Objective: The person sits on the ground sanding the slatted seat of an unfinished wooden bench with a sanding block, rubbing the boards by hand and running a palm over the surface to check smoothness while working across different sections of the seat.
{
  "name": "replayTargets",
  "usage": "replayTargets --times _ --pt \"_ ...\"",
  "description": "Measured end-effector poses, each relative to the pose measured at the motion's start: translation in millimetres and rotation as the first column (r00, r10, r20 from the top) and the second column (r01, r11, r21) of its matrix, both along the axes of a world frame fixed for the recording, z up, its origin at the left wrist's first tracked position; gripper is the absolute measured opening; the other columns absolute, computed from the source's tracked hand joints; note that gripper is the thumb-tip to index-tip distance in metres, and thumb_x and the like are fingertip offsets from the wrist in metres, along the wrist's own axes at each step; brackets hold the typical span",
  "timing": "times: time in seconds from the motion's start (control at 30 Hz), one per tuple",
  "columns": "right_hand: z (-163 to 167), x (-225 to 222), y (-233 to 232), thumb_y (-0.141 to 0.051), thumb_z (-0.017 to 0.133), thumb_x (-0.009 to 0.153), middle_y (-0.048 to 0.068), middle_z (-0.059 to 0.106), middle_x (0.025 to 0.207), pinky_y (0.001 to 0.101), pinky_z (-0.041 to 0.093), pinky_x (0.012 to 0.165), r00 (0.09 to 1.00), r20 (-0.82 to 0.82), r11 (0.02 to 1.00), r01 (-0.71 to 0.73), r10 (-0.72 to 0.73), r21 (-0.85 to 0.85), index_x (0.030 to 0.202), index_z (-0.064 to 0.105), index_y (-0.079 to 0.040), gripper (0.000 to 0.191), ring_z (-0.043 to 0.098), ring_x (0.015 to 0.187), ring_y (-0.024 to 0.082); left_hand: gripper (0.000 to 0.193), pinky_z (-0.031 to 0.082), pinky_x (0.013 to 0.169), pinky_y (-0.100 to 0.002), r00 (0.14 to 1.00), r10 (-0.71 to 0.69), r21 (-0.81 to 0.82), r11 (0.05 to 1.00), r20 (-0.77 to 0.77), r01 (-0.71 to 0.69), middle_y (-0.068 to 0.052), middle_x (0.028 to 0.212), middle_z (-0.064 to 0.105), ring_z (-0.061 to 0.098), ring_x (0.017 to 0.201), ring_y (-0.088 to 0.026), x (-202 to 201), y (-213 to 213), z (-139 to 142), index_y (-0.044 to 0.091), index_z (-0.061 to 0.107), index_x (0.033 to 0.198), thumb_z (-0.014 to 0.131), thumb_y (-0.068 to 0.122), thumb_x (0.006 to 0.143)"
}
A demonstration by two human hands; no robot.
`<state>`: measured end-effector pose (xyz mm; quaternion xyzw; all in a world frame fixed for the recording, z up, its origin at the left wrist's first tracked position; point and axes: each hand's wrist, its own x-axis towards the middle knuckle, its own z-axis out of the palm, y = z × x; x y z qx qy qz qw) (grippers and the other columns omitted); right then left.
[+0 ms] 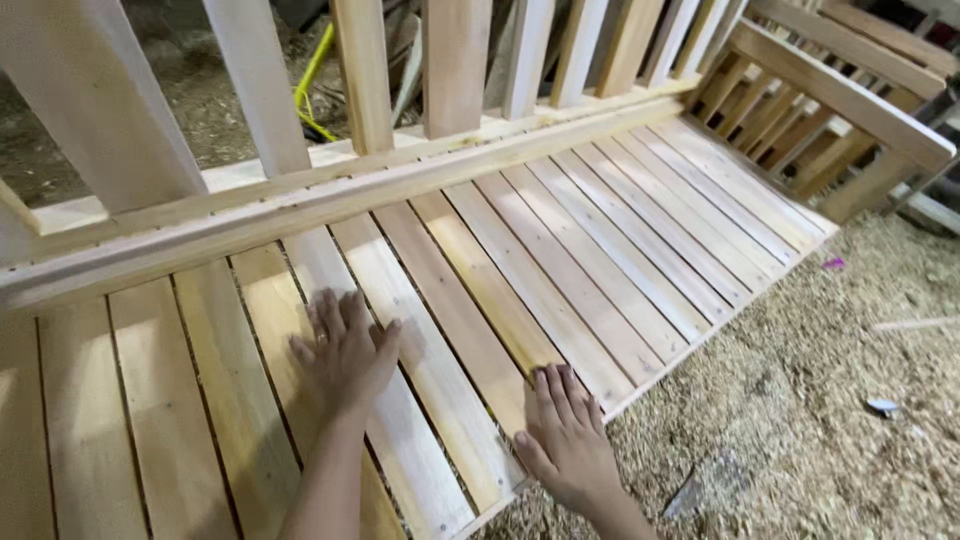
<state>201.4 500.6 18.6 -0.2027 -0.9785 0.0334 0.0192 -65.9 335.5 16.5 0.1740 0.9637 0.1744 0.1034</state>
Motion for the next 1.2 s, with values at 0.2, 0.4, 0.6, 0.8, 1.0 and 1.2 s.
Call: replayTargets --times 0.2,0.4,0.6,0.8,1.0,1.2 --pt "6 -80 18 -0.066 0.029 0.098 0.013 0.007 0.171 0.0537 0.002 0.124 0.998 0.004 0.993 0.055 -0.055 -0.105 0.164 0.006 -0.009 0.089 0.000 0.158 0.032 0.075 0.001 0.122 -0.059 0.968 -0.071 0.169 0.979 -0.239 0.114 -0.009 0.170 0.006 0.006 0.157 -0.029 -8 2 -24 0.023 0.033 0.157 0.050 0.059 0.093" --pt "20 -142 29 -0.063 0.033 0.096 0.012 0.015 0.171 0.0555 0.004 0.125 0.991 -0.109 0.993 0.061 -0.072 -0.099 0.162 0.018 -0.009 0.087 0.006 0.159 0.031 0.068 0.009 0.125 -0.052 0.974 -0.098 0.268 0.951 -0.203 0.152 -0.008 0.172 0.012 0.009 0.157 -0.030 28 52 -19 0.023 0.038 0.155 0.054 0.047 0.094" --pt "11 1 16 -0.062 0.024 0.100 0.018 0.000 0.173 0.0548 0.005 0.120 0.994 0.048 0.994 -0.100 0.102 -0.040 0.164 0.004 -0.002 0.090 -0.005 0.157 0.037 0.067 -0.001 0.125 -0.056 0.989 -0.112 0.159 0.979 -0.099 0.127 -0.007 0.171 0.012 0.006 0.158 -0.026 53 103 -3 0.019 0.032 0.158 0.046 0.039 0.096" --pt "-10 -11 35 -0.065 0.032 0.095 0.024 0.010 0.170 0.0501 0.009 0.123 0.986 -0.041 0.987 -0.162 0.162 -0.003 0.162 0.013 0.000 0.096 0.002 0.157 0.040 0.067 0.000 0.122 -0.054 0.980 -0.109 0.208 0.968 -0.167 0.143 -0.009 0.168 0.014 0.006 0.155 -0.029 55 110 -8 0.013 0.027 0.156 0.044 0.035 0.095" --pt "-17 -161 80 -0.058 0.036 0.096 0.023 0.016 0.168 0.0485 0.008 0.125 0.981 -0.179 0.988 -0.100 0.079 -0.115 0.160 0.018 -0.002 0.087 0.009 0.157 0.037 0.060 0.008 0.127 -0.049 0.982 -0.122 0.192 0.970 -0.142 0.149 -0.005 0.170 0.023 0.016 0.157 -0.024 46 103 -25 0.016 0.030 0.159 0.040 0.030 0.101" --pt "-23 -34 50 -0.052 0.026 0.104 0.023 0.012 0.171 0.0463 0.007 0.128 0.966 -0.159 0.977 -0.188 0.201 0.097 0.162 0.014 0.003 0.081 0.005 0.159 0.038 0.062 0.006 0.124 -0.044 0.972 -0.180 0.124 0.972 -0.151 0.200 0.000 0.169 0.015 0.009 0.155 -0.020 40 99 -28 0.021 0.025 0.158 0.039 0.036 0.100"
